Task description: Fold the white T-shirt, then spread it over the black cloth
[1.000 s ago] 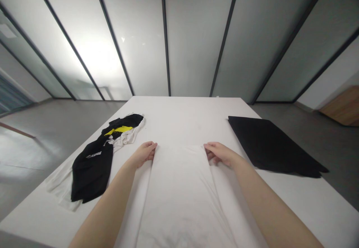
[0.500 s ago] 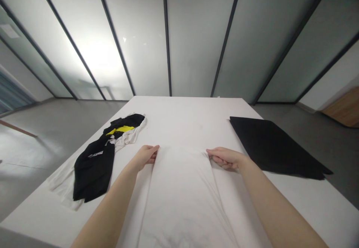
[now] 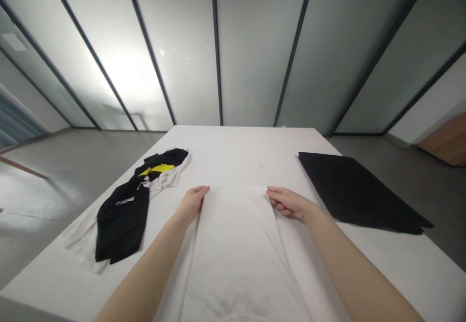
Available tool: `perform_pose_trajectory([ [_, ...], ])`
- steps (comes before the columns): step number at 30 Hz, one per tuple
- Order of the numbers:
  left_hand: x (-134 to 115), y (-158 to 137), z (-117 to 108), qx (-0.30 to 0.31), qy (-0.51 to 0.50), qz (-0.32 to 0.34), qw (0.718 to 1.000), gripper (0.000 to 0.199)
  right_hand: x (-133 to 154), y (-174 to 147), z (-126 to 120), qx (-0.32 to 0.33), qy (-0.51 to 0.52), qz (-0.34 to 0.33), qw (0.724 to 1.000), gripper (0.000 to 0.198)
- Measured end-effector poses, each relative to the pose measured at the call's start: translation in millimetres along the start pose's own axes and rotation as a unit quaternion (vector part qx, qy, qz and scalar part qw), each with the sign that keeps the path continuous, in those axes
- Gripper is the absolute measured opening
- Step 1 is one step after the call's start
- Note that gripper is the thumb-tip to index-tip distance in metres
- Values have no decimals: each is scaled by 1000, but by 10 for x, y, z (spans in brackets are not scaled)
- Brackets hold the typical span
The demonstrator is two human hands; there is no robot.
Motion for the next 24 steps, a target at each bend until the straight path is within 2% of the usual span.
perform_pose_trajectory([
  [4, -16, 42, 11, -24, -115, 31, 993, 36, 74, 143, 24, -83, -67, -136, 985, 38],
  [8, 19, 77, 55, 25, -77, 14, 997, 42, 152, 195, 64, -120, -86, -238, 960, 43],
  [11, 88, 115, 61, 42, -3, 3, 999, 46, 135, 209, 90, -102, -85, -246, 960, 41],
  [14, 124, 161, 30, 16, 31, 20, 999, 47, 100, 219, 57, -112, -90, -241, 960, 41],
  [19, 67, 169, 33, 7, -21, 68, 997, 46, 100, 227, -13, -166, -65, -252, 951, 43],
  [24, 21, 151, 50, 4, -71, 81, 994, 48, 90, 227, 9, -176, -14, -250, 952, 46],
])
Point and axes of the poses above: each hand's wrist, its own y-axis towards the middle knuckle, its own z-axis out of the palm, x = y × z, the point moved 6 cm from there along y, towards the middle knuckle, and after that the axes turned 13 degrees about -z, right-handed, at the moved point
